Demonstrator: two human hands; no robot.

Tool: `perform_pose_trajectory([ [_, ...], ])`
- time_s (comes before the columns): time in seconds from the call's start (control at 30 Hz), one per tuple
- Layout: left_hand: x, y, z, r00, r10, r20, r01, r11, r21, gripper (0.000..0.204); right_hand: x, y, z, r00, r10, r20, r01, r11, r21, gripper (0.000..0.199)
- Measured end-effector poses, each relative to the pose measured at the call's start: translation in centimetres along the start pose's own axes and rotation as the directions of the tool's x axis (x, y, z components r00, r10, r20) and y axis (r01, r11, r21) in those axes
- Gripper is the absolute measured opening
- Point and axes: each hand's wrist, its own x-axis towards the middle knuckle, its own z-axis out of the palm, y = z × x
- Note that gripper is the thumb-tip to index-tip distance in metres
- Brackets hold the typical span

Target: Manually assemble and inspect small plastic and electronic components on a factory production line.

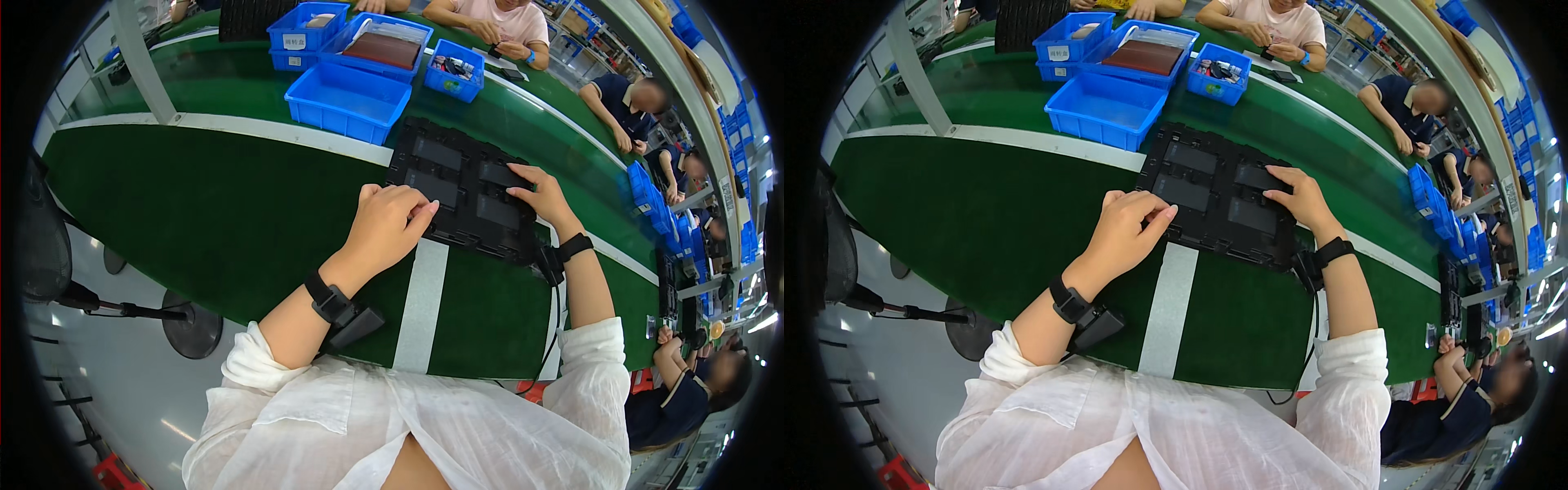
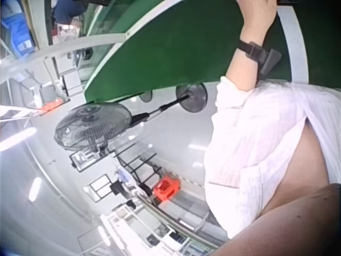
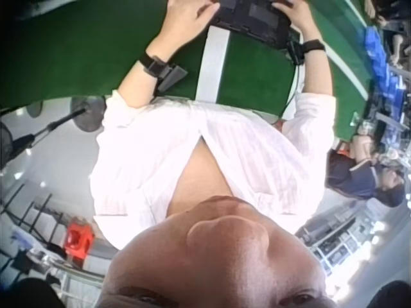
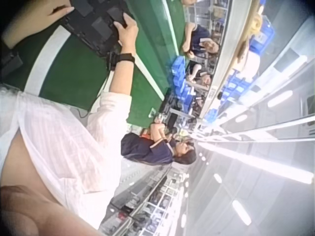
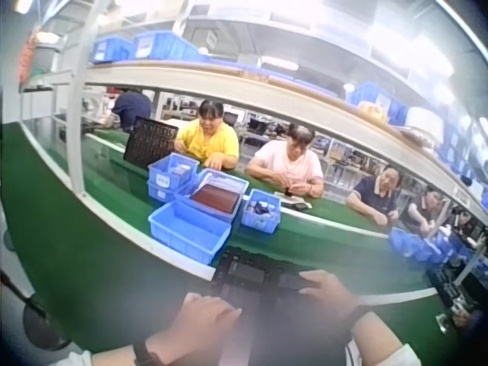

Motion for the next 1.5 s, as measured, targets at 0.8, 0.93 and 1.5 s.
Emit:
perform_pose_trajectory([
  [0.8,-0.3,3.9,-5.9,0.985,-0.007,0.175,0.149,0.563,-0.813,0.02,-1.1,-1.5,2.8,0.936,0.307,-0.17,-0.295,0.951,0.094,0.033],
  [0.93,-0.1,7.6,-9.0,0.955,0.295,-0.004,-0.098,0.306,-0.947,0.037,-2.1,-1.9,3.0,0.937,0.277,-0.214,-0.309,0.941,-0.135,0.033],
  [1.5,0.3,15.6,-11.9,0.572,0.779,0.257,0.615,-0.2,-0.762,0.051,-9.0,-12.1,6.6,0.978,-0.062,-0.2,0.126,0.937,0.327,0.015],
])
